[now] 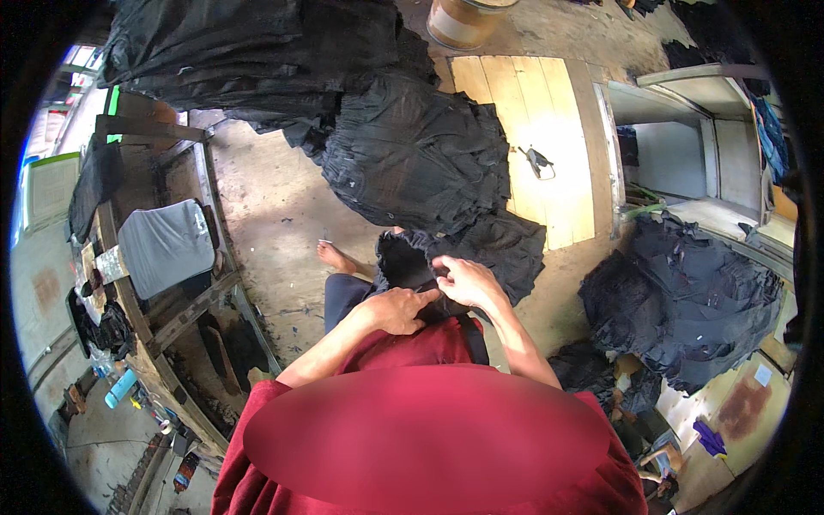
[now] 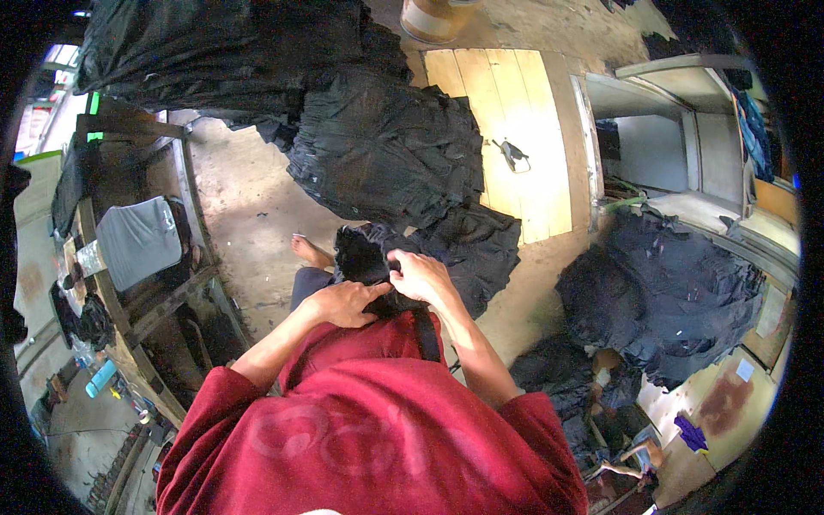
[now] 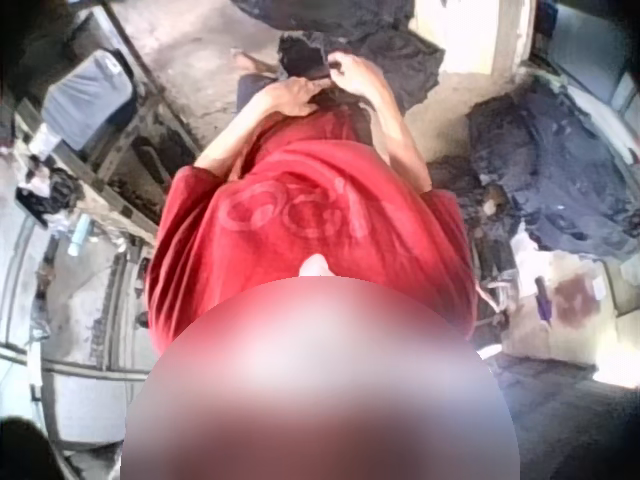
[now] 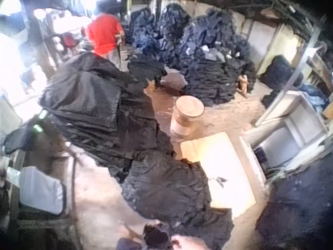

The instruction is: The person repeatedly picks dark garments from a pile, places them on a metal table, and rubs the surface with a small handheld tool. They then fold or stack the garments and place them back into a pile. The process repeats for several items.

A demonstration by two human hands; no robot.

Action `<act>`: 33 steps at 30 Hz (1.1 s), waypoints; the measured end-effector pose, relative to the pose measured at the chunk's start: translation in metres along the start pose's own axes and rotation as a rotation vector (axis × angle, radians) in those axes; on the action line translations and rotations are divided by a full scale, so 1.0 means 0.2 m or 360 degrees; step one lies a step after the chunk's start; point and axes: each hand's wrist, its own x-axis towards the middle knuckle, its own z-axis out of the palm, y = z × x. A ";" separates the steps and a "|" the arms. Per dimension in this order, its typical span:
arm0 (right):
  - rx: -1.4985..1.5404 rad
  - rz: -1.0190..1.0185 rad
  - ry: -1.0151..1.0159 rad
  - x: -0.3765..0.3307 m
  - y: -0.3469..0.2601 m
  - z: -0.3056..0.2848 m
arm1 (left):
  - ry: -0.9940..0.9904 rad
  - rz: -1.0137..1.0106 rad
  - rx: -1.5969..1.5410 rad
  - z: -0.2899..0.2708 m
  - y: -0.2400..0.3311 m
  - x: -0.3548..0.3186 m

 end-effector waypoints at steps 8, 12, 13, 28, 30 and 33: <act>0.0316 -0.0664 0.0662 0.22 -0.47 -0.02 | 0.0064 -0.0311 -0.0169 -0.16 -0.29 -0.30; 0.0460 -0.0909 0.0822 0.44 -0.87 0.02 | 0.0245 -0.0609 -0.0314 -0.16 -0.46 -0.56; 0.0472 -0.0927 0.0830 0.51 -0.97 0.03 | 0.0339 -0.0670 -0.0270 -0.17 -0.50 -0.62; -0.0302 -0.1222 0.0554 1.47 -3.05 0.58 | 0.1380 -0.0494 -0.0881 -0.39 -1.59 -2.25; -0.0473 -0.1191 0.0586 1.45 -3.30 0.72 | 0.1362 -0.0494 -0.0911 -0.38 -1.66 -2.48; -0.0522 -0.1132 0.0635 1.45 -3.52 0.86 | 0.1314 -0.0567 -0.1038 -0.38 -1.74 -2.68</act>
